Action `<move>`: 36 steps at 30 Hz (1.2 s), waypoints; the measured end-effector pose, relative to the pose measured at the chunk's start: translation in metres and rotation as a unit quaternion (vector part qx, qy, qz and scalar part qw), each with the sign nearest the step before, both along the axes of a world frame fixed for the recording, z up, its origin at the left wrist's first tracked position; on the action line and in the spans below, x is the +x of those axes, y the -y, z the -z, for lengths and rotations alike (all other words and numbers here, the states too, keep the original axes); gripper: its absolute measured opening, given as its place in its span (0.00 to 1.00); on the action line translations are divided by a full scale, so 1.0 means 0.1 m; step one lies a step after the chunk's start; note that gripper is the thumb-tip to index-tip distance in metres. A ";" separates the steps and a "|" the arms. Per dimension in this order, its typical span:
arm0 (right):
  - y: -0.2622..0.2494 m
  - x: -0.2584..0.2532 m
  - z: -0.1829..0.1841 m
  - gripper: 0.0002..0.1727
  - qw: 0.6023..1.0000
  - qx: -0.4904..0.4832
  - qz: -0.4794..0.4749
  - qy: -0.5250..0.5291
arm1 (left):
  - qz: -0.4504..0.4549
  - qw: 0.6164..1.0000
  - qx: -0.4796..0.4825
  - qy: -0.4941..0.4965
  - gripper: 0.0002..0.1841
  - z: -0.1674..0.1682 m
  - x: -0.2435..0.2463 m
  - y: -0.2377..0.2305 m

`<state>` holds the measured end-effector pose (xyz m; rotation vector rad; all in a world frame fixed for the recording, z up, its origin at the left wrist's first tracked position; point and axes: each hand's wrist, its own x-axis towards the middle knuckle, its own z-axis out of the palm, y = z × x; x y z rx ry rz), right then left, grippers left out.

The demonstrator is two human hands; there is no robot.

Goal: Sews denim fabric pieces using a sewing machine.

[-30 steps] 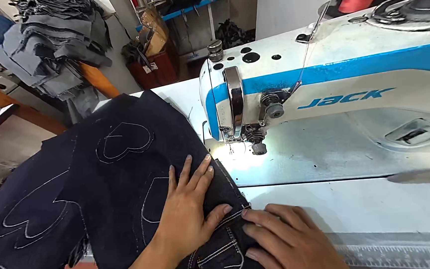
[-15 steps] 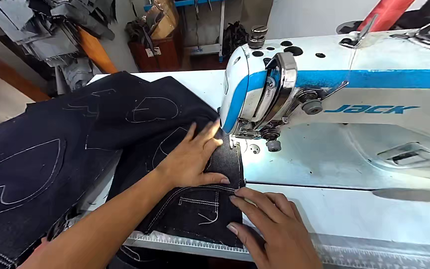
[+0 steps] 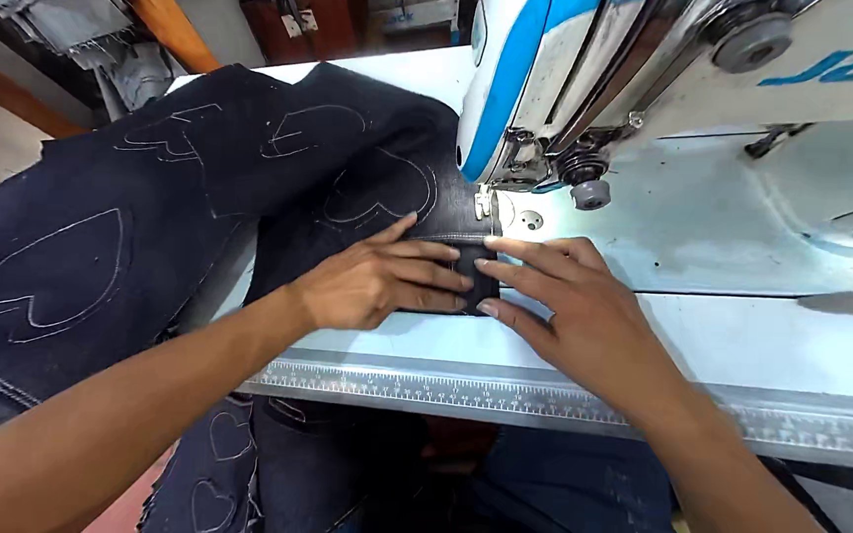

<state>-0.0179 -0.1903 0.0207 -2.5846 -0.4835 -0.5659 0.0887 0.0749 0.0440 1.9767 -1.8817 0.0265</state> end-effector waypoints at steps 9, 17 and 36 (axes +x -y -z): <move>-0.05 0.01 0.00 0.28 0.998 -0.043 0.038 0.001 | -0.025 0.999 0.013 0.025 0.26 -0.03 0.50 0.19; -0.06 0.03 -0.03 0.27 0.998 -0.039 0.046 -0.007 | 0.025 0.982 0.120 0.143 0.28 -0.47 0.87 0.32; 0.19 -0.31 -0.03 0.19 0.987 -0.059 -0.147 0.000 | -0.320 0.946 -0.047 0.000 0.12 0.06 -1.18 0.16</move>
